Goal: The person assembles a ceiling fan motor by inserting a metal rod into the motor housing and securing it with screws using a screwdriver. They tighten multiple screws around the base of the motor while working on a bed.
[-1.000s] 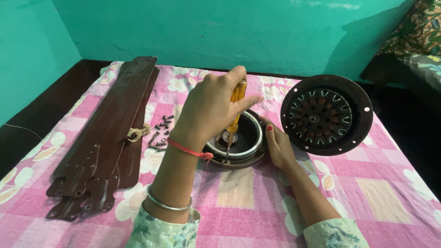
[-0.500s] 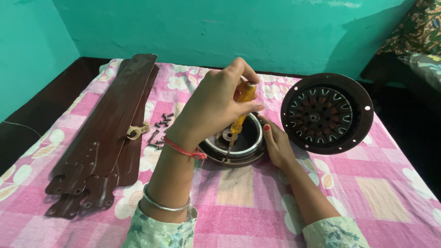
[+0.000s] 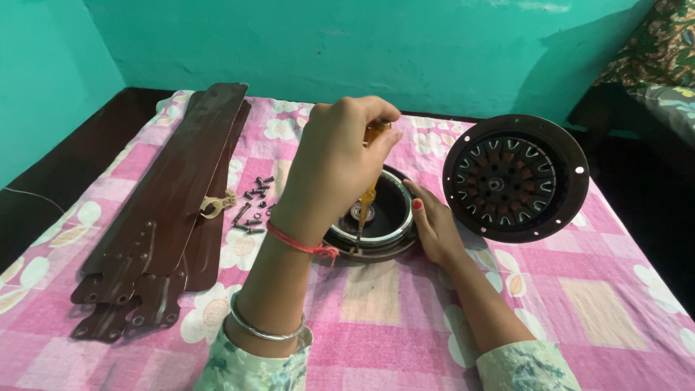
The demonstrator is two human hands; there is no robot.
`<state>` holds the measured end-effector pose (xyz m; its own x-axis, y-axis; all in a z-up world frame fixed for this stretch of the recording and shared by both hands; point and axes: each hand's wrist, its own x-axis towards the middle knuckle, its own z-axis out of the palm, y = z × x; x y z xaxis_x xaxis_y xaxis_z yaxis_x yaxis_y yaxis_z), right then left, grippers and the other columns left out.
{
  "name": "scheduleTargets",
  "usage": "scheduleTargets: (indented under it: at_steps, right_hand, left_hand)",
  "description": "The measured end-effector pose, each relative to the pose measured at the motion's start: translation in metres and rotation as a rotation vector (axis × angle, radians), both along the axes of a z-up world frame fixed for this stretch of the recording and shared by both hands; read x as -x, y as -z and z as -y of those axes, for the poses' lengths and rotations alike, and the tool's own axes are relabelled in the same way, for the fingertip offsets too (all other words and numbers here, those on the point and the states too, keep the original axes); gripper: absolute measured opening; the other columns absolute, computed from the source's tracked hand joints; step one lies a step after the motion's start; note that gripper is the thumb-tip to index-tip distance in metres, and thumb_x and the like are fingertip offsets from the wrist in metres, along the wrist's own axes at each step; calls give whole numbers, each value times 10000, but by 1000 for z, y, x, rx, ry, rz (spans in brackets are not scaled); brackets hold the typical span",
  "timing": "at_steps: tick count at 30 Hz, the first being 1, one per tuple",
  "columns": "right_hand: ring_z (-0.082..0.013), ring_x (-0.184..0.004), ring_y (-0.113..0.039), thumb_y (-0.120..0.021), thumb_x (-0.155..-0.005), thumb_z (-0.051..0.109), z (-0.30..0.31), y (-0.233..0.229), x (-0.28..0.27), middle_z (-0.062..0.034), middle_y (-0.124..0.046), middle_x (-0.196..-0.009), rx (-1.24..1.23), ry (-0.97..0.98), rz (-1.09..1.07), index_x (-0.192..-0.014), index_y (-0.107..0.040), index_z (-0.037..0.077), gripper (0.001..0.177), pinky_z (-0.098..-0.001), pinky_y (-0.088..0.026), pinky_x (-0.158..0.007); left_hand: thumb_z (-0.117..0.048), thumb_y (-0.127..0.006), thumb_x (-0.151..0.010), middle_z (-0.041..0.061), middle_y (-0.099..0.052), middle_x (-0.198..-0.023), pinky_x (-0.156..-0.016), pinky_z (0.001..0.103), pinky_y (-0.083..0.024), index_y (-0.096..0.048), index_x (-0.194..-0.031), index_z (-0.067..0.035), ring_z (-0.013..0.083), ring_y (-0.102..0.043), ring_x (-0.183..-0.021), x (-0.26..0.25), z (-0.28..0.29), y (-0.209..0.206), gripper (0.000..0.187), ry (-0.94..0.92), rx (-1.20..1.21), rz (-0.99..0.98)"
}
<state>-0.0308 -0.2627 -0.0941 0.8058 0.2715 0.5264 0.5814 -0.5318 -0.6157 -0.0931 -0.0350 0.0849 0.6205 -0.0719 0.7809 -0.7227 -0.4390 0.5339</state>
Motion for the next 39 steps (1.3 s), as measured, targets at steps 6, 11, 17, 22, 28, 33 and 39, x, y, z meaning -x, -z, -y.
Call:
scheduleTargets:
  at_steps: [6, 11, 17, 22, 28, 33, 39]
  right_hand:
    - [-370, -1308, -612, -345, -1085, 511, 0, 0, 2, -254, -632, -1379, -7, -1, -13, -1440, -547, 6, 649, -398, -448, -1076]
    - [-358, -1291, -624, -344, -1071, 525, -1, 1, 1, -239, -641, -1375, -22, -1, -40, -1442, -545, 15, 661, -390, -454, -1067]
    - [-365, -1287, -628, -335, -1072, 529, 1, 2, 1, -244, -640, -1375, -8, 3, -38, -1445, -544, 16, 667, -389, -454, -1066]
    - [-393, -1305, -605, -345, -1088, 501, -2, 0, 3, -259, -622, -1393, -1, 22, 46, -1442, -539, -4, 647, -410, -447, -1086]
    - [-401, -1312, -593, -363, -1091, 529, 12, -25, 12, -240, -588, -1425, -79, 199, 393, -1396, -558, 10, 633, -427, -503, -1051]
    - [-384, -1287, -563, -362, -1127, 546, 27, -53, 24, -200, -550, -1373, 124, 365, 751, -1346, -576, 38, 593, -487, -482, -1081]
    - [-334, -1231, -513, -290, -1136, 536, 58, -64, 17, -161, -545, -1259, 59, 607, 945, -1265, -583, 26, 602, -474, -389, -1109]
  left_hand:
    - [-249, -847, -829, 193, -734, -870, -701, 419, -567, -777, -905, -38, 333, -725, -813, 9, 9, 3, 235, -337, -173, -44]
    - [-132, -764, -889, 172, -766, -946, -811, 387, -604, -733, -1062, -45, 289, -764, -903, 9, 6, 0, 196, -89, -84, 32]
    - [-179, -847, -784, 206, -722, -871, -650, 462, -576, -718, -1053, -60, 382, -722, -802, 27, 9, -3, 320, -381, -269, 29]
    - [-99, -811, -894, 117, -749, -892, -673, 349, -572, -659, -1176, -55, 223, -760, -785, 54, -1, -36, 324, -233, 30, 138]
    - [-164, -827, -865, 44, -766, -855, -625, 250, -594, -713, -1025, -74, 94, -765, -762, 62, -21, -46, 216, -178, 47, 59]
    - [-129, -829, -843, 86, -759, -793, -653, 258, -614, -714, -903, -26, 142, -782, -735, 11, 20, -6, 166, 125, 5, -44]
    - [-168, -894, -702, 128, -739, -696, -596, 325, -564, -694, -753, -4, 195, -745, -638, -24, 68, 57, 263, 191, -70, -341]
